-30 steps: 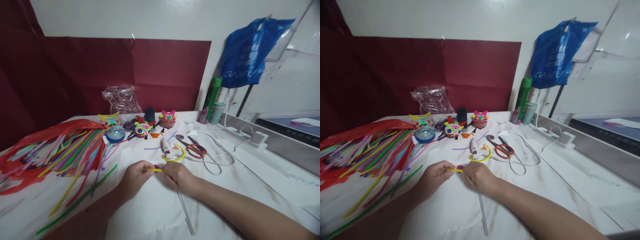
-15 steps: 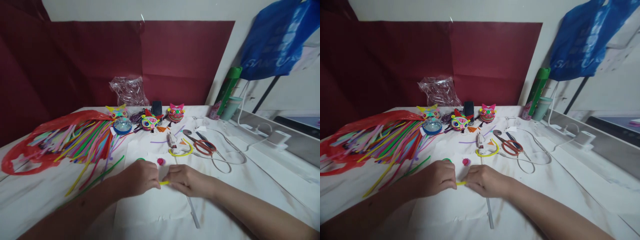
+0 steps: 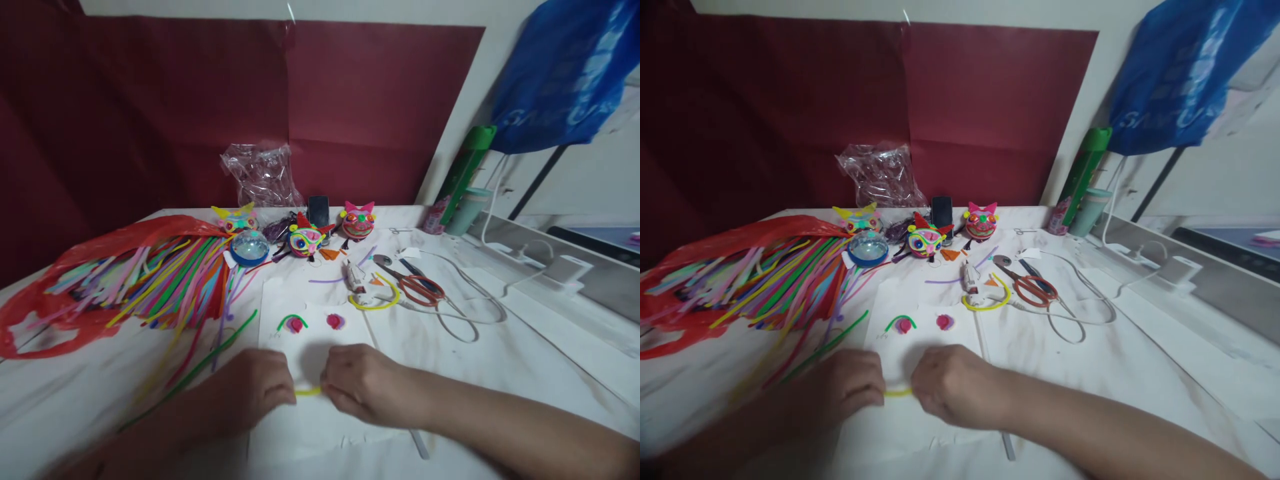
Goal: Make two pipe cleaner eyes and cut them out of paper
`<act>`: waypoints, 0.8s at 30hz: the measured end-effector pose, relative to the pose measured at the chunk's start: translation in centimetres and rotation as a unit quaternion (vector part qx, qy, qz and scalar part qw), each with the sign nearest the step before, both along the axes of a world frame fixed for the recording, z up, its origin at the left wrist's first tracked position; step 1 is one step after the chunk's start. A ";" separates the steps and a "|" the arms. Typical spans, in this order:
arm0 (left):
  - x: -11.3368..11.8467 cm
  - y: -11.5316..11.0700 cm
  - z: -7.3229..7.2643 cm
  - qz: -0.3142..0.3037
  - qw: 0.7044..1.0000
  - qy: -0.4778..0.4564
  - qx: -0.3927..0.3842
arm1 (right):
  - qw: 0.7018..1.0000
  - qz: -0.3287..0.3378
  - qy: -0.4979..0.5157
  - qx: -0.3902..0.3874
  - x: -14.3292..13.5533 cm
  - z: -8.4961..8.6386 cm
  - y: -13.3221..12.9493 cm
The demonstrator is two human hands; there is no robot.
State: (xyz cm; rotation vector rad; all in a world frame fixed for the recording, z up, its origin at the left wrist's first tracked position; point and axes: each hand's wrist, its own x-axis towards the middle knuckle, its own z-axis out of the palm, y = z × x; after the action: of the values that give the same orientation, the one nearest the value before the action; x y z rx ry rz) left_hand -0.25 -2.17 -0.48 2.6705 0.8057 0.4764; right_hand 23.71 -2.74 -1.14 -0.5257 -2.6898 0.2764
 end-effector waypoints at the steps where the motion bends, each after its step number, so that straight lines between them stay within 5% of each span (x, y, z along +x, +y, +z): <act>1: -0.5 0.5 0.2 0.063 0.998 0.012 0.015 | 0.998 -0.051 0.023 -0.021 -0.4 -0.3 0.4; 4: -0.6 0.9 -0.1 0.181 0.973 0.105 0.101 | 0.979 -0.185 0.052 -0.067 -1.9 -1.1 2.0; 7: 0.9 -0.4 -1.4 0.070 0.961 0.214 0.159 | 0.971 -0.225 0.027 -0.074 -3.5 -1.8 3.2; 9: 1.9 -1.5 -2.6 0.057 0.947 0.250 0.196 | 0.968 -0.240 0.013 -0.073 -4.2 -2.4 3.6; 16: 2.0 -2.1 -4.9 0.186 0.944 0.180 0.204 | 0.953 -0.286 0.052 -0.082 -4.9 -4.4 3.9; 24: 2.0 -1.5 -4.7 0.209 0.955 0.169 0.126 | 0.956 -0.273 0.061 -0.085 -4.9 -4.7 4.2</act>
State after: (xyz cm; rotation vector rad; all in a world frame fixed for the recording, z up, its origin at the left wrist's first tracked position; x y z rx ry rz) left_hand 1.70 -3.67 -5.18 2.8567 1.5228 0.2263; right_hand 18.79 1.50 -5.79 -1.2274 -2.2973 0.3666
